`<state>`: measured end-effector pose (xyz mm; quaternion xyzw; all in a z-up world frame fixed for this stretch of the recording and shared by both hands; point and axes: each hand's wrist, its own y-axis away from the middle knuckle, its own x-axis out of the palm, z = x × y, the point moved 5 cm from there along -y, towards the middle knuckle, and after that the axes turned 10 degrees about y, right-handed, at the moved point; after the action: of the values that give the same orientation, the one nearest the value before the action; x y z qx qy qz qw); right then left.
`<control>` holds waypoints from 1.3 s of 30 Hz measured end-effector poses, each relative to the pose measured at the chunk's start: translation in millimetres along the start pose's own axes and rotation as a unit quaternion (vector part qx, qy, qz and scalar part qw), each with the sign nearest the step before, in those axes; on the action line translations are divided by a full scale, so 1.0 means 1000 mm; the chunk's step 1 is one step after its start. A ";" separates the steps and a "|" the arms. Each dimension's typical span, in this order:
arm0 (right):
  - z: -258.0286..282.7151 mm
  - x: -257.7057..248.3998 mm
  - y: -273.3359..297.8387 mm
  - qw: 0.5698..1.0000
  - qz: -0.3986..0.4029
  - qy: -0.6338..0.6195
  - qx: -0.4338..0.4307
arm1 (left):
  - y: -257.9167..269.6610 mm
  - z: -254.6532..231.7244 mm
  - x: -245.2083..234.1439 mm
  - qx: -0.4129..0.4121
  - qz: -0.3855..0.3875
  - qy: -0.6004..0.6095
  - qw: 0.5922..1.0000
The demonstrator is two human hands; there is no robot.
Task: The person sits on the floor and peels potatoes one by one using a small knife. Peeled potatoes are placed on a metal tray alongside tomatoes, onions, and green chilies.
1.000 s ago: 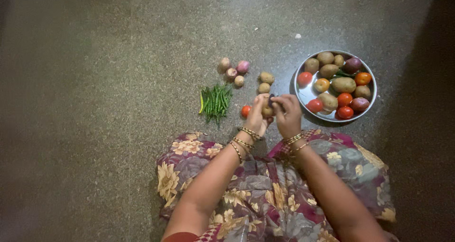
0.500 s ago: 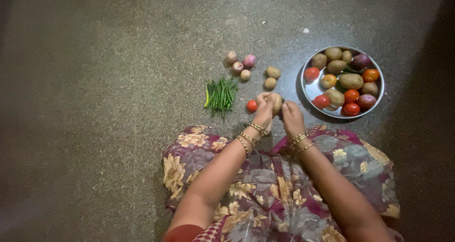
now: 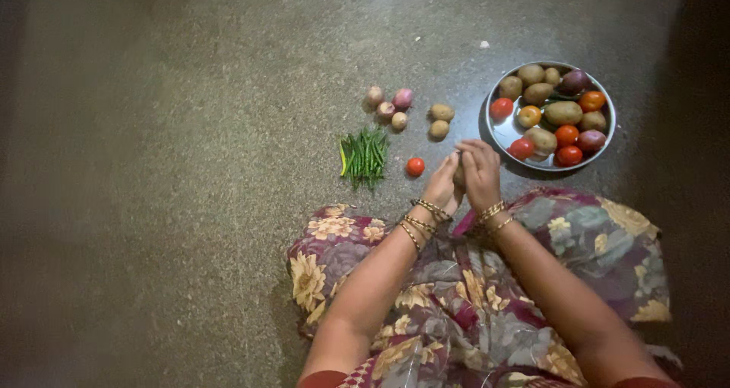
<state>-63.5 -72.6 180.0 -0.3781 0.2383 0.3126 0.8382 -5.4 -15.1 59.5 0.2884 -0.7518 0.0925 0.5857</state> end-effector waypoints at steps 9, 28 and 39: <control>-0.025 0.010 -0.021 0.889 0.115 -0.379 0.229 | 0.018 -0.006 0.034 -0.014 0.068 -0.005 0.998; 0.051 -0.015 -0.007 0.977 0.003 0.011 -0.211 | -0.004 -0.036 0.027 0.071 -0.012 -0.045 0.996; 0.028 -0.008 -0.035 0.991 0.024 -0.040 -0.125 | -0.022 -0.014 -0.017 0.119 -0.076 -0.400 0.906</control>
<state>-40.1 -71.4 218.8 -0.4617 0.1727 0.3748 0.7852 20.6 -20.7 43.7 0.4248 -0.8823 0.0130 0.2023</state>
